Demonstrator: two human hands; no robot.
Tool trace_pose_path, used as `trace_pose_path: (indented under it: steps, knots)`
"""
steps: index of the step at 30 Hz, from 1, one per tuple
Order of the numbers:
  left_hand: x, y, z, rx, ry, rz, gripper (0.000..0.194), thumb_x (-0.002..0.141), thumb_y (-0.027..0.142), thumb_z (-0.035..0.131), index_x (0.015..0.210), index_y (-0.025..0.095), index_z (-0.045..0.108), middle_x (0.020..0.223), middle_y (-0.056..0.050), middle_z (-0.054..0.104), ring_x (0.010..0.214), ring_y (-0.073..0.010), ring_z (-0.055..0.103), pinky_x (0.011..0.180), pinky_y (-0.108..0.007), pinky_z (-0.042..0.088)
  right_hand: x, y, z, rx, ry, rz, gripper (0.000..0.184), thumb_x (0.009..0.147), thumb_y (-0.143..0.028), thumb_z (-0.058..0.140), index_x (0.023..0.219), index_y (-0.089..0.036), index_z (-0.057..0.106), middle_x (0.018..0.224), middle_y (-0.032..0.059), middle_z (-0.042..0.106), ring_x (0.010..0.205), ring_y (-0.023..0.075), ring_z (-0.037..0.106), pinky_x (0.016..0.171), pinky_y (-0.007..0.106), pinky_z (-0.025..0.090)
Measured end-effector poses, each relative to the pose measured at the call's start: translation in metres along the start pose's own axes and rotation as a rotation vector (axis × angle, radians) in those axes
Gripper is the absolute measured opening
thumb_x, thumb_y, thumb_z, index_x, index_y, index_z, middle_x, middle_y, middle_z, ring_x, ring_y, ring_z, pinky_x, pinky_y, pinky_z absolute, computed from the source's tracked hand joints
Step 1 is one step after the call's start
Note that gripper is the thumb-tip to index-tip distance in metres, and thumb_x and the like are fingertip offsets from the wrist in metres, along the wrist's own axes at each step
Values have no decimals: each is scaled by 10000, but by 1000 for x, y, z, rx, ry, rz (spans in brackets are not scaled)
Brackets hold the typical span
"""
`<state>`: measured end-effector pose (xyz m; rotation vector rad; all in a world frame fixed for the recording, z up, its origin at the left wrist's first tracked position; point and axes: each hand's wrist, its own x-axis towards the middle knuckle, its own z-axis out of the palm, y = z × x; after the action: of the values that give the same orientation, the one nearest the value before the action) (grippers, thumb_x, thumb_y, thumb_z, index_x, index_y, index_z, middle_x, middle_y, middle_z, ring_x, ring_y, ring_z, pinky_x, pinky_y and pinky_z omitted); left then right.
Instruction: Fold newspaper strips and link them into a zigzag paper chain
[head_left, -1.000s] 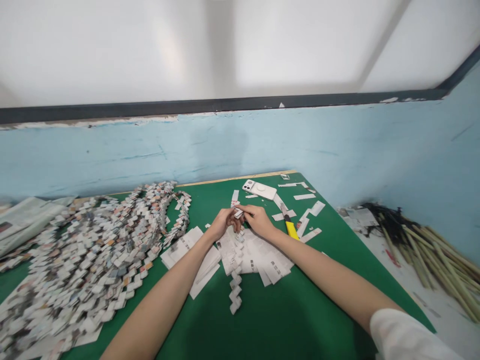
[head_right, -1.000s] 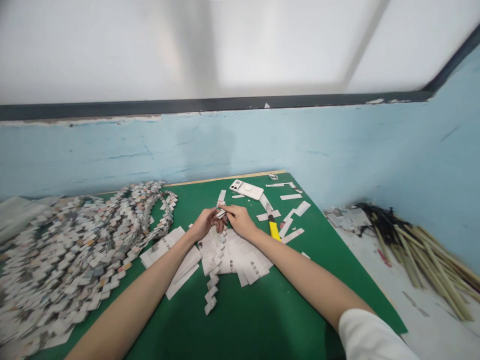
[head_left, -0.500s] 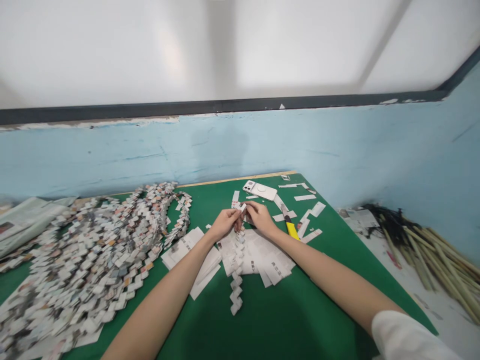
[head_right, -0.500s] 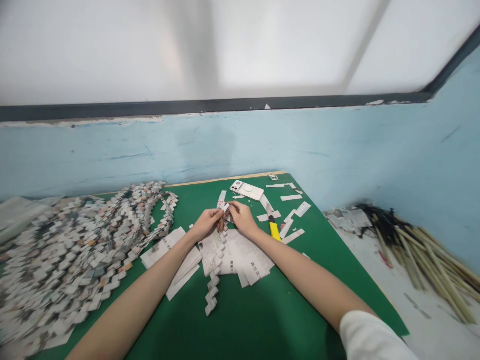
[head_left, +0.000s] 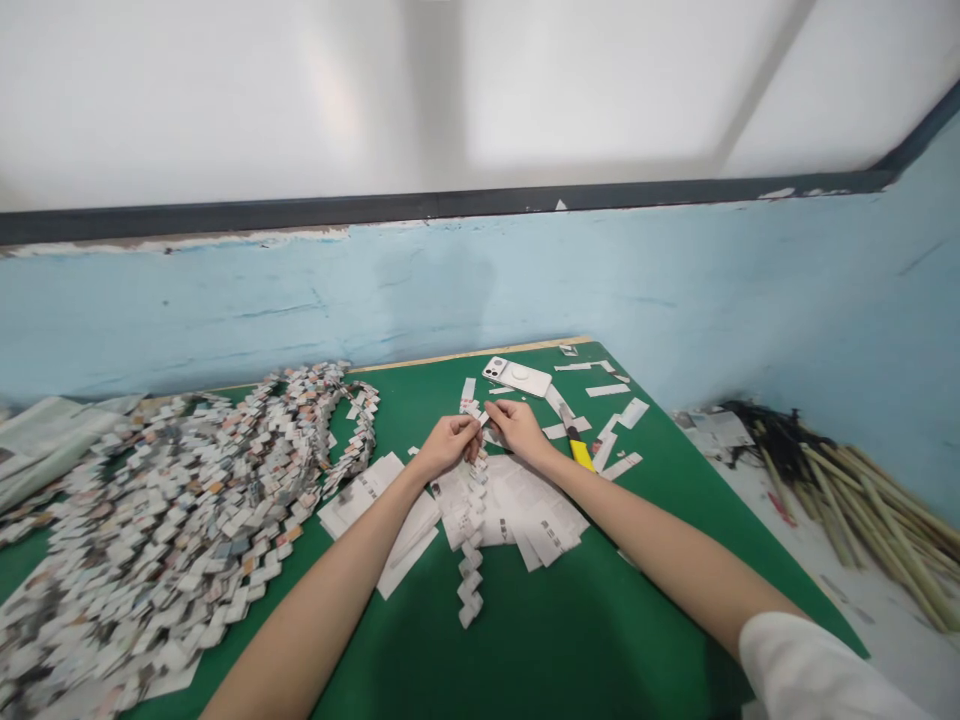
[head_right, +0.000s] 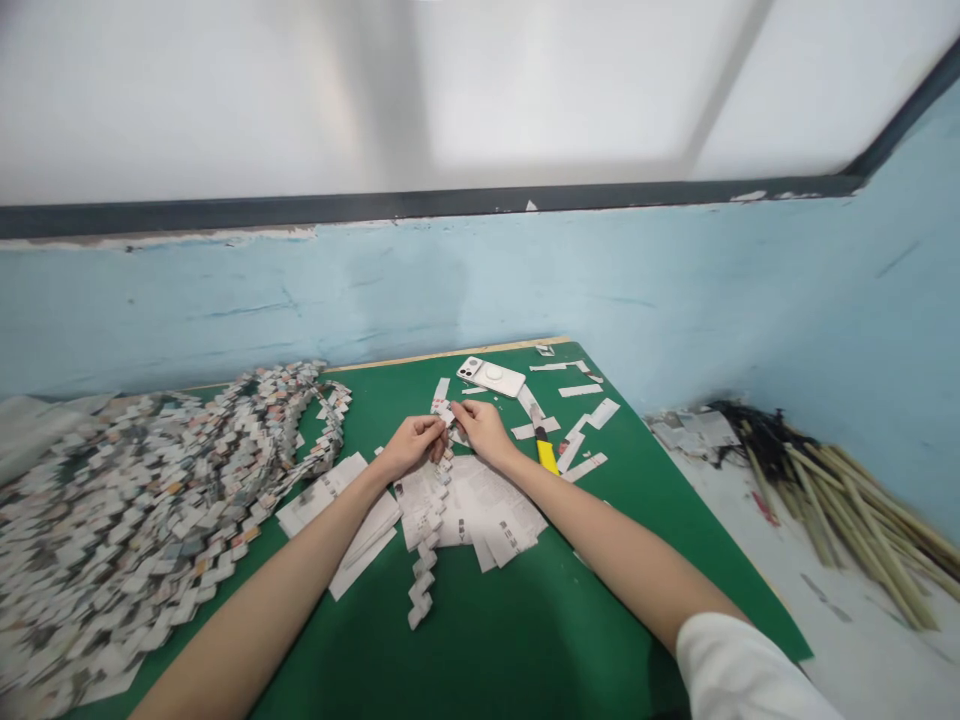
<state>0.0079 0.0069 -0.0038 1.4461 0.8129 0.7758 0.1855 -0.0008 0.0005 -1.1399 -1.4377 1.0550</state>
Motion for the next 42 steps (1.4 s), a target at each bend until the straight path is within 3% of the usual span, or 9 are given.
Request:
trace_pose_path:
  steps: [11,21,27,33,37,42]
  knots:
    - [4,-9,0,-209,83,-10,468,836,595,712,768,140,625,480,-8,602,425,-125,541,481,-237,397,1,-2,-2,-10,65,-44,551,880,-638,603,573,-184,547,481,-25,446,476,113,377,466,259,279]
    - [5,-10,-1,-235,60,-4,467,850,589,714,755,141,624,474,-9,598,418,-123,534,476,-240,401,1,-1,-2,-58,115,-88,561,881,-624,594,547,-184,503,506,-30,392,501,106,329,485,268,243]
    - [4,-5,-1,-307,110,-7,475,804,590,762,749,142,612,472,0,584,403,-112,509,463,-242,392,0,0,0,88,6,36,571,903,-675,562,638,-171,598,470,-41,419,438,97,315,452,258,231]
    - [3,-3,-1,-294,78,-5,471,816,579,756,731,139,612,474,-12,582,407,-114,514,464,-243,381,-4,-5,3,120,-80,37,553,879,-677,597,627,-186,553,461,-57,379,434,89,295,443,247,229]
    - [5,-5,-2,-341,103,-18,459,811,568,766,730,143,609,483,1,571,414,-109,504,470,-246,389,-7,-8,2,147,-87,17,514,909,-602,581,616,-180,567,443,-55,381,432,89,291,453,249,227]
    - [6,-7,-4,-369,186,-5,445,795,543,792,724,151,596,500,19,554,452,-93,495,479,-227,355,-11,-9,-1,99,-203,-39,434,900,-442,599,574,-156,620,444,-33,450,437,90,335,474,256,227]
